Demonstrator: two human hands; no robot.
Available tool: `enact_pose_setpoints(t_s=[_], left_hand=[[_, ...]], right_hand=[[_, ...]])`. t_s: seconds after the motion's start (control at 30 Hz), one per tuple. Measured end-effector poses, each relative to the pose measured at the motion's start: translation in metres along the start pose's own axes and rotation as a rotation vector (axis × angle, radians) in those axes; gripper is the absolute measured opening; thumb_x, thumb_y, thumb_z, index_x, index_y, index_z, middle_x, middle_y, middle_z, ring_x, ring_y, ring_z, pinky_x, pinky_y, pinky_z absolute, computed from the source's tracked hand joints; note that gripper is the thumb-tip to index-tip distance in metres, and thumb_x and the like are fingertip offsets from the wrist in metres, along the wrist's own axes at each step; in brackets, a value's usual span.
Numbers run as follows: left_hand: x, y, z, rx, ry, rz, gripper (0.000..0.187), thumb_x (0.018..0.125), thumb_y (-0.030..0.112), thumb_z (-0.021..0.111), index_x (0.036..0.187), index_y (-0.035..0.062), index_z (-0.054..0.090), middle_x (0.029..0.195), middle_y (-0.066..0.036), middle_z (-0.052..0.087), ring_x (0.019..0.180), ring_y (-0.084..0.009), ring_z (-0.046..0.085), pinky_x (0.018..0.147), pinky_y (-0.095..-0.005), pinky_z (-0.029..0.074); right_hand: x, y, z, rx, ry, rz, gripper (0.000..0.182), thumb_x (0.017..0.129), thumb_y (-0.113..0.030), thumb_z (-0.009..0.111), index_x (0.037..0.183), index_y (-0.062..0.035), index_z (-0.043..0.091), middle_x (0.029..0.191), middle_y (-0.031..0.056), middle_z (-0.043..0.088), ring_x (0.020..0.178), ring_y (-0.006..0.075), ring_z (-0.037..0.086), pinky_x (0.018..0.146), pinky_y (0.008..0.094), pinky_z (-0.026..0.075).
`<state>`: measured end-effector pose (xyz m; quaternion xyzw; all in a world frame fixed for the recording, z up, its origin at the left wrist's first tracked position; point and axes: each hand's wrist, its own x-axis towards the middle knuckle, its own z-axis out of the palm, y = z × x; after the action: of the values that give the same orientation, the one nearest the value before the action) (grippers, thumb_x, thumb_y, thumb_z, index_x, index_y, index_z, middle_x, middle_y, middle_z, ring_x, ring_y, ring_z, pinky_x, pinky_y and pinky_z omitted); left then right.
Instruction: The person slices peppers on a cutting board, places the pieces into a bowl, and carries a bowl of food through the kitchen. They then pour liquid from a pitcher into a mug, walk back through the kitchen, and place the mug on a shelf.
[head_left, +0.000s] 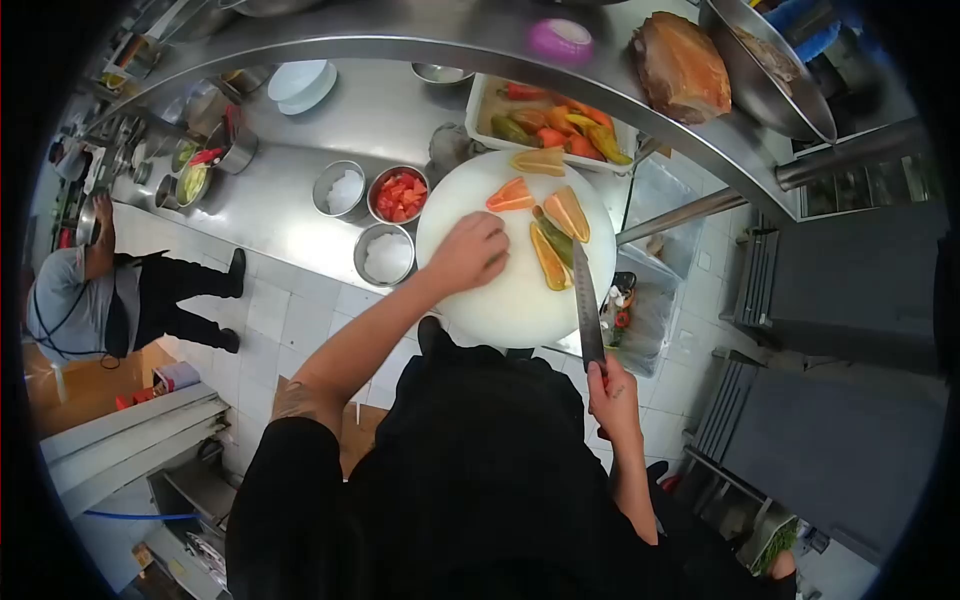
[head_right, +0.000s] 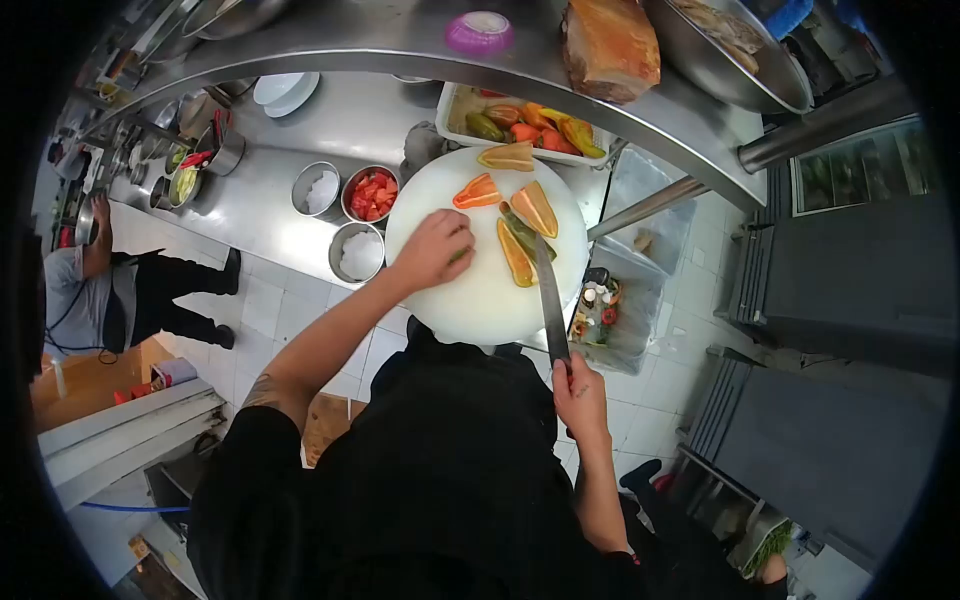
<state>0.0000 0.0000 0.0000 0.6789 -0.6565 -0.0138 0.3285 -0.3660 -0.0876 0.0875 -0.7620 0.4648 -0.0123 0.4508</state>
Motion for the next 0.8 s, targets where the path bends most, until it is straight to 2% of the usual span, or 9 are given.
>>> enact_pose_setpoints(t_s=[0.07, 0.1, 0.27, 0.37, 0.47, 0.6, 0.63, 0.73, 0.8], left_hand=[[-0.001, -0.021, -0.006, 0.014, 0.083, -0.018, 0.019, 0.085, 0.011, 0.079, 0.097, 0.0081, 0.065, 0.117, -0.014, 0.063, 0.114, -0.037, 0.062, 0.1, -0.0476, 0.052], [-0.014, -0.056, -0.04, 0.107, 0.078, -0.028, 0.019, 0.085, 0.012, 0.079, 0.099, 0.008, 0.066, 0.117, -0.015, 0.064, 0.113, -0.0377, 0.062, 0.099, -0.0476, 0.052], [-0.016, -0.113, -0.069, 0.171, 0.218, -0.213, 0.016, 0.093, 0.02, 0.077, 0.101, 0.0068, 0.071, 0.111, -0.015, 0.068, 0.103, -0.0392, 0.066, 0.089, -0.048, 0.055], [-0.021, -0.122, -0.083, 0.096, 0.107, -0.429, 0.017, 0.095, 0.02, 0.076, 0.102, 0.0062, 0.071, 0.103, -0.016, 0.07, 0.097, -0.04, 0.067, 0.085, -0.0485, 0.055], [-0.026, -0.12, -0.086, 0.084, 0.156, -0.377, 0.017, 0.096, 0.019, 0.075, 0.104, 0.0053, 0.072, 0.099, -0.016, 0.071, 0.093, -0.0398, 0.068, 0.082, -0.0492, 0.055], [-0.027, -0.098, -0.068, 0.07, 0.332, -0.262, 0.019, 0.093, 0.01, 0.075, 0.111, 0.0041, 0.072, 0.108, -0.016, 0.074, 0.095, -0.0385, 0.071, 0.085, -0.0463, 0.057], [-0.027, -0.074, -0.048, 0.005, 0.358, -0.257, 0.02, 0.091, 0.004, 0.074, 0.111, 0.0056, 0.073, 0.111, -0.014, 0.075, 0.102, -0.0364, 0.071, 0.091, -0.0457, 0.057], [-0.001, 0.009, -0.004, -0.168, -0.041, -0.079, 0.039, 0.085, -0.003, 0.069, 0.121, 0.0099, 0.072, 0.127, -0.013, 0.072, 0.124, -0.0354, 0.066, 0.109, -0.048, 0.053], [0.022, 0.049, 0.018, -0.187, -0.02, 0.123, 0.044, 0.085, -0.001, 0.069, 0.126, 0.0125, 0.073, 0.134, -0.012, 0.068, 0.129, -0.0351, 0.062, 0.117, -0.0489, 0.047]], right_hand=[[-0.003, 0.005, -0.01, -0.015, 0.033, -0.014, 0.022, 0.106, -0.016, 0.063, 0.096, 0.0031, 0.058, 0.067, 0.0223, 0.064, 0.054, 0.0358, 0.062, 0.054, 0.0437, 0.045], [0.003, -0.004, 0.021, 0.05, 0.019, -0.024, 0.023, 0.106, -0.016, 0.063, 0.095, 0.003, 0.058, 0.067, 0.0221, 0.064, 0.054, 0.0358, 0.062, 0.054, 0.0439, 0.045], [-0.012, -0.001, 0.016, 0.01, 0.03, 0.002, 0.025, 0.106, -0.019, 0.064, 0.095, 0.0025, 0.058, 0.065, 0.0214, 0.062, 0.053, 0.0362, 0.06, 0.054, 0.0448, 0.045], [-0.016, 0.005, 0.02, 0.03, 0.048, 0.022, 0.026, 0.105, -0.02, 0.064, 0.094, 0.0023, 0.059, 0.064, 0.0211, 0.061, 0.053, 0.0367, 0.06, 0.054, 0.0453, 0.045], [-0.016, 0.004, 0.018, 0.041, 0.066, 0.059, 0.025, 0.106, -0.02, 0.064, 0.095, 0.0027, 0.06, 0.063, 0.0218, 0.061, 0.054, 0.0376, 0.06, 0.055, 0.0451, 0.045], [-0.012, 0.02, 0.021, 0.076, 0.107, 0.053, 0.023, 0.107, -0.019, 0.063, 0.098, 0.0024, 0.062, 0.064, 0.0179, 0.063, 0.049, 0.0287, 0.059, 0.051, 0.0413, 0.047], [-0.012, 0.016, 0.02, 0.107, 0.094, 0.094, 0.023, 0.107, -0.019, 0.063, 0.099, 0.0022, 0.063, 0.063, 0.0158, 0.063, 0.048, 0.0253, 0.059, 0.05, 0.0397, 0.047], [-0.006, 0.025, 0.025, 0.196, 0.081, 0.14, 0.023, 0.108, -0.02, 0.062, 0.1, 0.0014, 0.063, 0.063, 0.0091, 0.062, 0.046, 0.0169, 0.057, 0.046, 0.0356, 0.047], [-0.004, 0.03, 0.026, 0.236, 0.081, 0.143, 0.023, 0.109, -0.02, 0.062, 0.099, 0.0011, 0.062, 0.062, 0.0061, 0.061, 0.046, 0.0141, 0.057, 0.045, 0.0338, 0.047]])
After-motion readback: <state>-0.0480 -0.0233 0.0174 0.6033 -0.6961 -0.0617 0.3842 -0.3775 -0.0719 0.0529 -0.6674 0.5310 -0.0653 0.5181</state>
